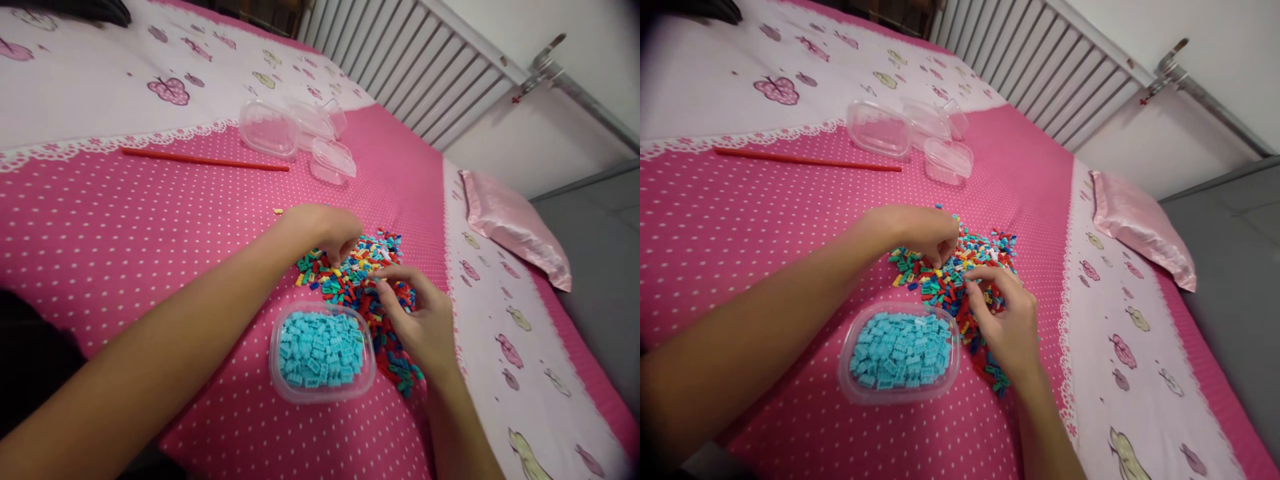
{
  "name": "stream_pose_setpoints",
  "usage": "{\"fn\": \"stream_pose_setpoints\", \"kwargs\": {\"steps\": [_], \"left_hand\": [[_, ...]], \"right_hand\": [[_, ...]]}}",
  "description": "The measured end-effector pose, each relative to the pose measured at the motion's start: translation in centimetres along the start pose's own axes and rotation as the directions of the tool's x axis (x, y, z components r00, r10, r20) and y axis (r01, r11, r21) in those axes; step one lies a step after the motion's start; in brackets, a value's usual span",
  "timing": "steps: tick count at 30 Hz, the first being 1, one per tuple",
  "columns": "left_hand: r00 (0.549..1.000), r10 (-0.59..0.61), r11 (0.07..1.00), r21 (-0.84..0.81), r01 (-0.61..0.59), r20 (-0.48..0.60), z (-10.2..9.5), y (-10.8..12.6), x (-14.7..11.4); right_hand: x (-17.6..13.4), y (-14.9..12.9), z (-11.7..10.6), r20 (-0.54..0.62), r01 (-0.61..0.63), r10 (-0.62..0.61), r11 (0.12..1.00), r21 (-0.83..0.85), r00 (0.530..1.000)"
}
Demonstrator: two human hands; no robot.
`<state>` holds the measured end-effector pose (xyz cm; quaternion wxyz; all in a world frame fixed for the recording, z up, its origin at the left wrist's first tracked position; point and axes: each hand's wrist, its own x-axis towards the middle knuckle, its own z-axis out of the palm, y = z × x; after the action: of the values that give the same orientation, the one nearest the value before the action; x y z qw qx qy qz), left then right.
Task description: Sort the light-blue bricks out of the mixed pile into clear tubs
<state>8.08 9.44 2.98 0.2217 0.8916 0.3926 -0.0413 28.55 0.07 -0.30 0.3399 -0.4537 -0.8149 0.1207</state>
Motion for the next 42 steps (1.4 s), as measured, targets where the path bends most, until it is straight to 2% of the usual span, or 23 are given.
{"fn": "stream_pose_setpoints", "kwargs": {"steps": [3,7,13,18,20,22,25,26,28,33,37,42], "left_hand": [[0.999,0.039,0.999,-0.029,-0.039,-0.017,-0.1,-0.7,0.0],[0.992,0.112,0.990,-0.085,-0.117,-0.057,-0.4,-1.2,0.0],[0.978,0.185,0.964,-0.173,-0.200,-0.101,-0.5,-1.5,0.1],[0.964,0.244,0.951,-0.168,-0.259,-0.106,-0.7,-1.2,-0.1],[0.962,0.255,0.944,-0.189,-0.269,-0.097,-0.9,-0.7,-0.4],[0.949,0.312,0.911,-0.266,-0.314,-0.052,-1.2,0.1,-0.8],[0.898,0.437,0.820,-0.430,-0.377,0.048,-1.6,1.7,-1.4],[0.887,0.458,0.804,-0.456,-0.382,0.064,-1.7,2.1,-1.6],[0.893,0.444,0.817,-0.439,-0.373,0.069,-1.8,2.8,-1.7],[0.911,0.409,0.860,-0.355,-0.367,0.050,-1.6,3.0,-1.4],[0.913,0.397,0.873,-0.345,-0.345,0.092,-1.5,2.8,-1.1],[0.926,0.357,0.883,-0.366,-0.293,0.121,-1.9,2.7,-2.0]], "right_hand": [[0.0,-1.8,-1.0,0.119,0.112,-0.118,0.992,0.057,0.986],[-0.4,-4.1,-1.8,0.237,0.214,-0.215,0.976,0.031,0.947],[-0.8,-4.7,-2.2,0.332,0.226,-0.205,0.974,-0.026,0.921],[-0.7,-4.5,-2.6,0.430,0.212,-0.197,0.977,0.013,0.881],[-0.7,-4.5,-2.8,0.408,0.198,-0.179,0.980,-0.003,0.895],[-0.7,-4.5,-2.8,0.332,0.167,-0.140,0.984,-0.054,0.933],[-0.7,-4.4,-2.5,0.174,0.079,-0.059,0.990,-0.114,0.983],[-0.7,-4.3,-2.3,0.137,0.052,-0.037,0.992,-0.113,0.990],[-0.7,-4.2,-2.0,0.102,0.017,-0.008,0.996,-0.089,0.995],[-0.6,-3.9,-1.7,0.134,0.009,-0.002,0.998,-0.057,0.991],[-0.6,-4.3,-2.1,0.167,0.038,-0.027,0.997,-0.064,0.986],[-0.7,-4.6,-2.5,0.307,0.000,0.005,1.000,-0.015,0.952]]}}
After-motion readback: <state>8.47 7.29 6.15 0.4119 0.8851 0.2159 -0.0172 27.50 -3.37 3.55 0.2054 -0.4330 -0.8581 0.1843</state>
